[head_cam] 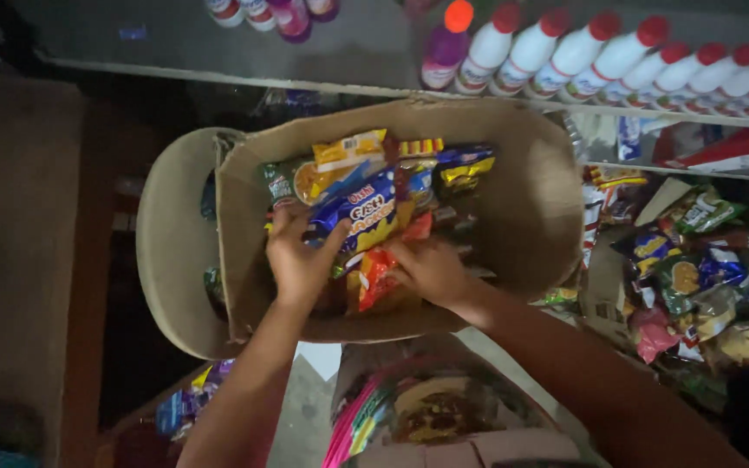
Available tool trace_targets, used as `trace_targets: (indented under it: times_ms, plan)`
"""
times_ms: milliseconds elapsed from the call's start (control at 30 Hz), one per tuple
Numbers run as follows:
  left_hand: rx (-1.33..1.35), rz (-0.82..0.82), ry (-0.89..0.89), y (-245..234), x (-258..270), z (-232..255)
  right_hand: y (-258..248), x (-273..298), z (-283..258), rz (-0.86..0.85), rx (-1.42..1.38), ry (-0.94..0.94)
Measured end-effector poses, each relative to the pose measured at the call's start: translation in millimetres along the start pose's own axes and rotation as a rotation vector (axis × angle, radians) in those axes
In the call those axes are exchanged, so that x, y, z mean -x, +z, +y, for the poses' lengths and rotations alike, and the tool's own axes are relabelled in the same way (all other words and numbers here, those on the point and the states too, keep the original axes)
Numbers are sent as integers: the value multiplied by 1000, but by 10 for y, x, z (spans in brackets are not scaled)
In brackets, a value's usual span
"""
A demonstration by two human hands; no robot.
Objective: Picking various instant noodles and snack packs from grocery shelves and placing them into a basket.
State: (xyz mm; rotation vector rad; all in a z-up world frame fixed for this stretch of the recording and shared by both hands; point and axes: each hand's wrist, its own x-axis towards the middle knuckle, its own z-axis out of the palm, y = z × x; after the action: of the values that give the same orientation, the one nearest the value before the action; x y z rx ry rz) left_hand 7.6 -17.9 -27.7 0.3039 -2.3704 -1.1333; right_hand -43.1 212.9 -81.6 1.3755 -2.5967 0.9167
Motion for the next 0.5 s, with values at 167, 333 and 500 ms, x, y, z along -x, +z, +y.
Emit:
trace_targets:
  times_ms: [167,333,500]
  plan:
    - [12,56,-128,-177,20,-324,831,-62,161,-208,-20,114]
    - [-26,130,-106,-345,-61,-367,815,-307,-85,-54,82,101]
    - [-4,157,-35,-173,-188,-162,1064,305,461,102,-265,470]
